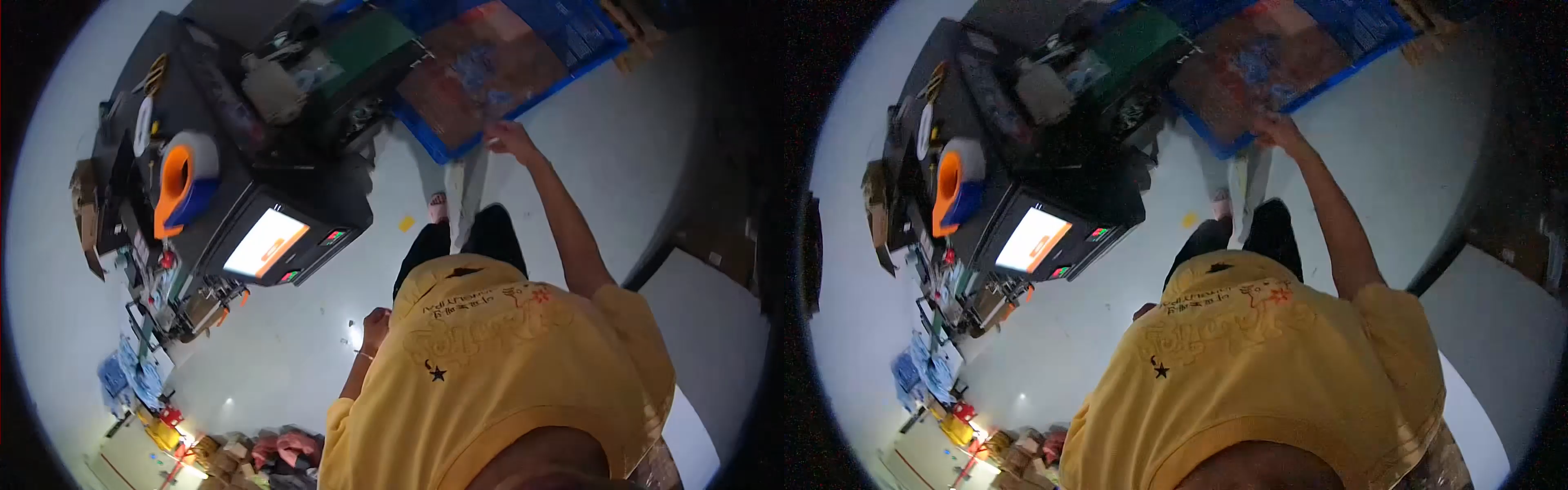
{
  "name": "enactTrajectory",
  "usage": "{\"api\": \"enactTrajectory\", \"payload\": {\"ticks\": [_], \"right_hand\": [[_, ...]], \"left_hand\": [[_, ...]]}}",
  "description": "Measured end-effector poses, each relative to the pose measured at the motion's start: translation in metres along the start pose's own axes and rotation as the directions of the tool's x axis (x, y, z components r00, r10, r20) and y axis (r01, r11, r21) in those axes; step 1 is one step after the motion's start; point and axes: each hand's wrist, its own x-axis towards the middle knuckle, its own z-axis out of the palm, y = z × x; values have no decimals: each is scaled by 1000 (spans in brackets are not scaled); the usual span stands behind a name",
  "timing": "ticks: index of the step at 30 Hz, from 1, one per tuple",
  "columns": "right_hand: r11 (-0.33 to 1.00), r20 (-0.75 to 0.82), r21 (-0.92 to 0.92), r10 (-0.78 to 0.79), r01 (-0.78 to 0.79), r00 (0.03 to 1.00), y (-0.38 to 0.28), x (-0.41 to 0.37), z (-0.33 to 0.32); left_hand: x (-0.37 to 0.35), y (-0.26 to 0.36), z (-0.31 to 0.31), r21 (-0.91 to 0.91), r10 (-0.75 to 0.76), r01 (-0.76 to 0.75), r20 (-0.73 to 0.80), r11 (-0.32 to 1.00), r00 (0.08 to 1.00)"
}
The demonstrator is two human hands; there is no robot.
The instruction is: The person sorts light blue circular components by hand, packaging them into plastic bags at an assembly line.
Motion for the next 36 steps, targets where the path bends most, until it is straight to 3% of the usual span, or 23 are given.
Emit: {"api": "enactTrajectory", "payload": {"ticks": [2, 4, 6, 7, 9, 10, 11, 12, 16, 20, 22, 24, 25, 29, 30, 32, 34, 36], "right_hand": [[998, -52, 15, 60, -59, 997, -10, 15, -28], [994, -89, 11, 110, -109, 990, -31, 49, -61], [985, -113, -16, 171, -174, 979, -36, 86, -102], [974, -131, -35, 217, -224, 967, -35, 110, -123], [949, -164, -69, 293, -307, 942, -38, 170, -165], [946, -190, -87, 293, -314, 937, -41, 202, -183], [941, -214, -106, 293, -320, 932, -42, 237, -202], [936, -212, -108, 308, -335, 927, -50, 261, -217], [942, -253, -260, 144, -210, 957, -56, 375, -252], [909, -248, -409, -22, -84, 969, -25, 475, -287], [904, -230, -418, -13, -86, 973, 28, 518, -308], [975, -36, -221, -20, 11, 999, 76, 572, -337], [978, -20, -207, 0, -4, 1000, 90, 577, -346], [894, 182, -444, 23, 61, 983, 89, 581, -335], [861, 228, -501, 30, 91, 973, 87, 580, -329], [784, 317, -596, 32, 172, 948, 82, 576, -317], [694, 406, -664, 22, 278, 914, 59, 561, -296], [546, 537, -734, 100, 405, 838, 28, 507, -271]], "left_hand": [[17, 6, 10, -288, 103, -95, 15, 953, 995], [43, 22, 27, -573, 207, -178, -15, 800, 978], [46, 49, 47, -544, 37, -74, -79, 836, 996], [52, 46, 61, -546, 23, -60, -74, 835, 997], [66, 23, 102, -689, -172, 34, -132, 724, 976], [63, 12, 126, -12, 125, -135, -289, 991, 949], [66, 5, 153, 675, 442, -207, -195, 708, 876], [75, 25, 171, 672, 427, -197, -194, 714, 883], [117, 97, 253, 547, 166, -53, -159, 835, 973], [170, 171, 310, 420, -110, 143, -102, 896, 989], [171, 200, 325, 369, -273, 284, -82, 885, 958], [178, 224, 342, 304, -418, 418, -66, 856, 906], [178, 235, 350, 268, -482, 479, -59, 836, 874], [166, 280, 384, 117, -695, 686, 54, 718, 717], [159, 288, 388, 113, -702, 694, 62, 711, 709], [148, 300, 382, -242, -601, 626, 177, 741, 780], [159, 338, 373, -573, -447, 489, 224, 658, 866], [183, 406, 376, -434, -320, 277, -27, 857, 947]]}}
